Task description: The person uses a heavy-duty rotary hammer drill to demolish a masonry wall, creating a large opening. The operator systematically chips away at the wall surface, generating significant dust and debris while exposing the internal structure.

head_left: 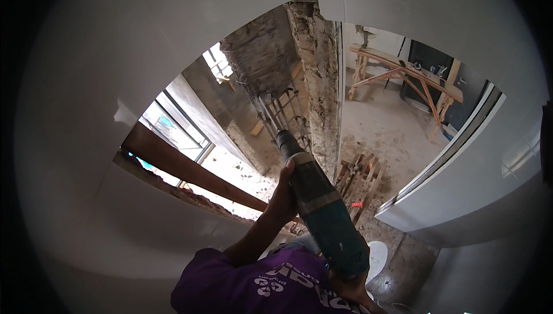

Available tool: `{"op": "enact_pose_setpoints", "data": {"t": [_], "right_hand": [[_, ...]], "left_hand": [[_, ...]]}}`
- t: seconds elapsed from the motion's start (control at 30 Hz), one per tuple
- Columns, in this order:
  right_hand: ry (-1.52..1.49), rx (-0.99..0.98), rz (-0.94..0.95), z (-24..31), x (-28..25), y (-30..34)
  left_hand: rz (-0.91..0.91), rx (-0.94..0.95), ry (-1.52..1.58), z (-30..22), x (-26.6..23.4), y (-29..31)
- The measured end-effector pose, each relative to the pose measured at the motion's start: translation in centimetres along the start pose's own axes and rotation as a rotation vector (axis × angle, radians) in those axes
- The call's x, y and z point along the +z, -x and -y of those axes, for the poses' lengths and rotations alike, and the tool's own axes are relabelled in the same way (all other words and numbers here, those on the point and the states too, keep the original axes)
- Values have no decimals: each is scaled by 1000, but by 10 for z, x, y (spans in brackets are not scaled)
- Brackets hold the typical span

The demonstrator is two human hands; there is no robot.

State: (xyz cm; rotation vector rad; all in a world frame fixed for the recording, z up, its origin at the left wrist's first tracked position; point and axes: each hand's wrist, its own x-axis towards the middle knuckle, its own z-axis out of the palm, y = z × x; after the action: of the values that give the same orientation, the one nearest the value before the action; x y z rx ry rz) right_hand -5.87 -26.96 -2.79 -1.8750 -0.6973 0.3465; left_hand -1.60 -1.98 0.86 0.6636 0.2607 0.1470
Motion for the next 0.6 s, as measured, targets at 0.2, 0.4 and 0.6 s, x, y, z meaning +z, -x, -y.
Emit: {"op": "enact_pose_setpoints", "data": {"t": [0.2,0.4,0.6], "right_hand": [[-74,100,47,-20,-9,0],[-90,179,107,-36,-34,-10],[-336,60,24,-30,-57,-26]], "left_hand": [[7,-4,12,5,4,-10],[-90,17,6,9,20,-21],[-28,32,34,7,37,-30]]}}
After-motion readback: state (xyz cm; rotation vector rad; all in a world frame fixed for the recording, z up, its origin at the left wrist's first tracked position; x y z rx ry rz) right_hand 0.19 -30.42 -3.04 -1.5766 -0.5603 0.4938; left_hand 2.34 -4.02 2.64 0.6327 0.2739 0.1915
